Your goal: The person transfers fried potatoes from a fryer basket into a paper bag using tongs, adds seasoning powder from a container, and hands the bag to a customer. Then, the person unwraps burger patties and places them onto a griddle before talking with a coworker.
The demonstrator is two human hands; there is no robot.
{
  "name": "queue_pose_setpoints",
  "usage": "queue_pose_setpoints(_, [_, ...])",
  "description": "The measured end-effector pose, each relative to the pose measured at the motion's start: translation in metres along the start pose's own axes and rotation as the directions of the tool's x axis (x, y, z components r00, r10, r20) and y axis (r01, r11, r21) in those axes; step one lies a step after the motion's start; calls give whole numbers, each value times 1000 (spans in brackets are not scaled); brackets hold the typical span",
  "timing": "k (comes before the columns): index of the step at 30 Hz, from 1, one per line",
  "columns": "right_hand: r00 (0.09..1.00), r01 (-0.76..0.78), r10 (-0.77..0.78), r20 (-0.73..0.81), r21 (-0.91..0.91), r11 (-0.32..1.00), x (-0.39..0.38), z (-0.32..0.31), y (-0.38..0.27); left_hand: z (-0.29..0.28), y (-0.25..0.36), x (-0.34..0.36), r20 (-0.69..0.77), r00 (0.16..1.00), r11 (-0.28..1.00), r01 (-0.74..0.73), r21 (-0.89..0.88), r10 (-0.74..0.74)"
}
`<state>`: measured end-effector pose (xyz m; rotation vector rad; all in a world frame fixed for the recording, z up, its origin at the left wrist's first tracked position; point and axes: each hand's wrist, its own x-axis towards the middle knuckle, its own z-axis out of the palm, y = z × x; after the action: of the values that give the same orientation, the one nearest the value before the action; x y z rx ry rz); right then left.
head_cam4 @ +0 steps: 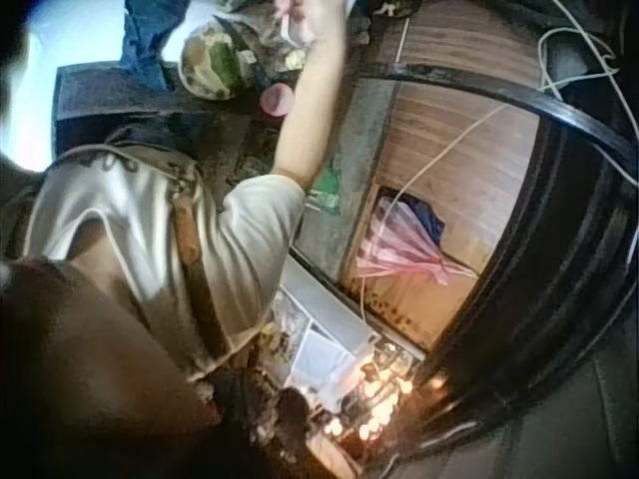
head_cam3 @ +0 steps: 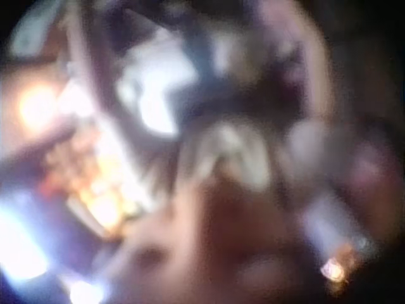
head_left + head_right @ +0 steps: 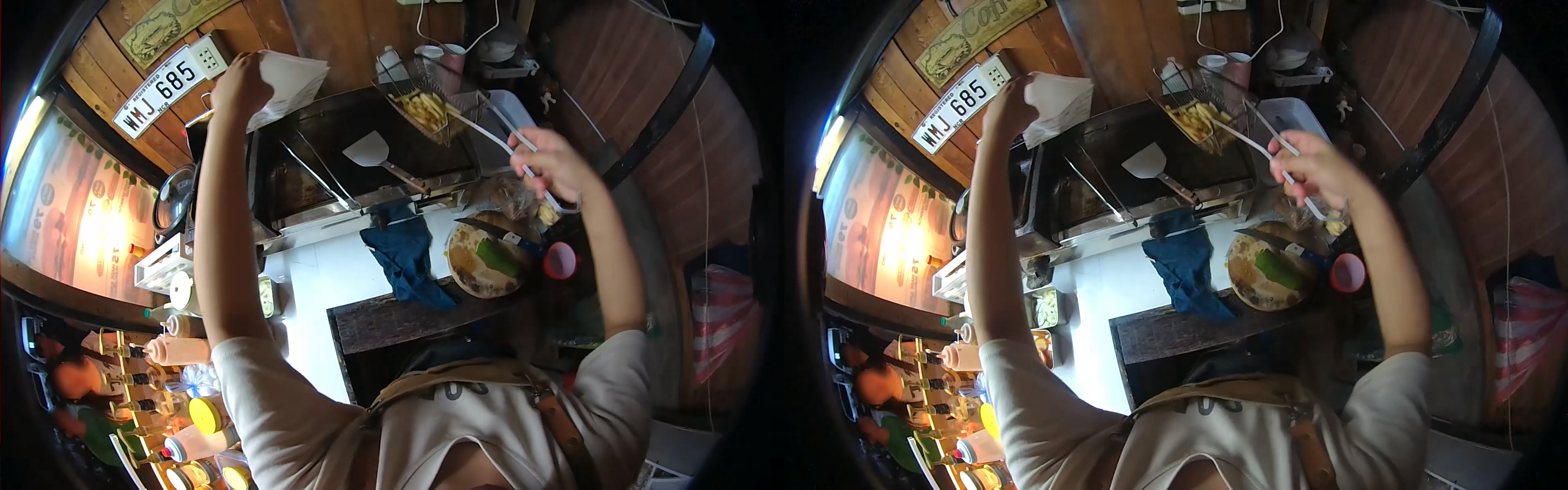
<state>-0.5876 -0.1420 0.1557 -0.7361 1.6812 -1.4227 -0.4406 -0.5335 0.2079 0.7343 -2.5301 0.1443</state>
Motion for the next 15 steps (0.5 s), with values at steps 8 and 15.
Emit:
queue_pose_setpoints(8, [997,64,-52,-51,276,959,36,38,87,-37,-24,-59,-57,998,997,13,-77,-18])
queue_pose_setpoints(15, [771,134,-532,-350,-727,673,41,38,74,-72,-41,-106,-63,996,979,52,-197,-65])
